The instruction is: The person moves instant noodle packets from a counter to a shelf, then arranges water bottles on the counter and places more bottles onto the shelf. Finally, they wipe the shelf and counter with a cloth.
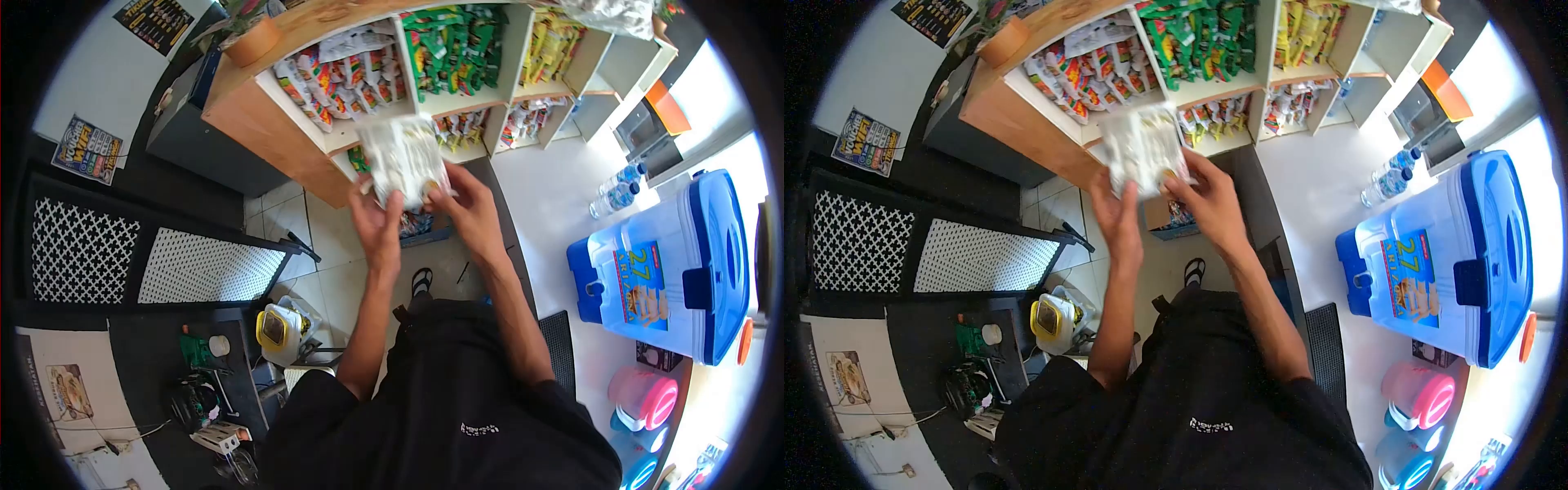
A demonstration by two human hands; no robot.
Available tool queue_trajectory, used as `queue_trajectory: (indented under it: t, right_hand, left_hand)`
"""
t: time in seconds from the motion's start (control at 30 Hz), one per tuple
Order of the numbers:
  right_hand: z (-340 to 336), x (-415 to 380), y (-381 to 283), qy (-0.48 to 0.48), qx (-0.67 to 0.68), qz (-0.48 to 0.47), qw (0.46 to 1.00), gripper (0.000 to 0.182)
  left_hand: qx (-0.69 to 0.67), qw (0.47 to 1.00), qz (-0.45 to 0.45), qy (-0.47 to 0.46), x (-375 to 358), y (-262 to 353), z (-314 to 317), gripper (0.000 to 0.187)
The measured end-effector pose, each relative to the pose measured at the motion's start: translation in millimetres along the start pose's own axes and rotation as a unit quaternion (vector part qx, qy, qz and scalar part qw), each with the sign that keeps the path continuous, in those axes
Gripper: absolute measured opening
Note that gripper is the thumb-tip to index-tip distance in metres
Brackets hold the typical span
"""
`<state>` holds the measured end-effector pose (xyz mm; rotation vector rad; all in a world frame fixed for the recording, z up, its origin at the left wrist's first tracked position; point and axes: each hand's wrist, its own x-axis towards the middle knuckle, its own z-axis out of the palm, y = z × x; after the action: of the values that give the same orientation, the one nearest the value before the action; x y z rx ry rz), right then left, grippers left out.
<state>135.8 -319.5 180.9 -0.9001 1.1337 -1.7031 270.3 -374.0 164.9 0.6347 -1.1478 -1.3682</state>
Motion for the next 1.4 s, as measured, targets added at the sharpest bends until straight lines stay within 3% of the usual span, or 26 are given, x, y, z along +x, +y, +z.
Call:
queue_trajectory:
  t: [0.13,0.47,0.73,0.8,0.83,0.87,0.9,0.93,1.0,1.07,1.23,1.33,1.4]
  right_hand:
    - [62,68,-19,-0.028,-0.019,-0.106,0.994,0.047]
    - [126,150,-16,0.025,0.01,-0.196,0.98,0.037]
    - [139,200,-13,0.087,-0.04,-0.209,0.973,0.039]
    - [143,199,-8,0.191,-0.159,-0.355,0.901,0.043]
    - [145,197,-4,0.244,-0.22,-0.42,0.846,0.045]
    - [141,198,13,0.287,-0.301,-0.508,0.754,0.052]
    - [135,202,31,0.277,-0.35,-0.601,0.663,0.05]
    - [123,204,44,0.112,-0.336,-0.604,0.714,0.044]
    - [128,200,59,0.097,-0.523,-0.594,0.604,0.043]
    - [134,212,61,0.101,-0.528,-0.61,0.582,0.047]
    - [159,222,58,0.219,-0.583,-0.554,0.552,0.043]
    - [168,224,52,0.198,-0.529,-0.535,0.628,0.038]
    - [177,224,42,0.213,-0.521,-0.519,0.643,0.035]
  left_hand:
    - [0.06,0.988,0.141,0.028,63,45,-11,0.06]
    - [-0.018,0.985,0.163,0.051,149,60,-17,0.052]
    - [-0.03,0.982,0.185,0.026,173,49,-7,0.061]
    - [-0.001,0.979,0.202,-0.004,165,48,-7,0.069]
    - [0.022,0.973,0.229,0.007,162,40,-11,0.07]
    - [0.043,0.966,0.254,0.013,159,29,-15,0.071]
    - [0.061,0.959,0.277,0.016,157,21,-16,0.072]
    - [0.112,0.947,0.3,-0.011,155,22,-20,0.073]
    - [0.137,0.936,0.321,-0.04,156,24,-22,0.074]
    - [0.103,0.942,0.317,-0.042,160,23,-24,0.074]
    - [0.109,0.946,0.298,-0.074,178,30,-25,0.073]
    - [0.141,0.929,0.338,-0.055,190,23,-23,0.069]
    - [0.144,0.922,0.356,-0.054,192,20,-21,0.068]
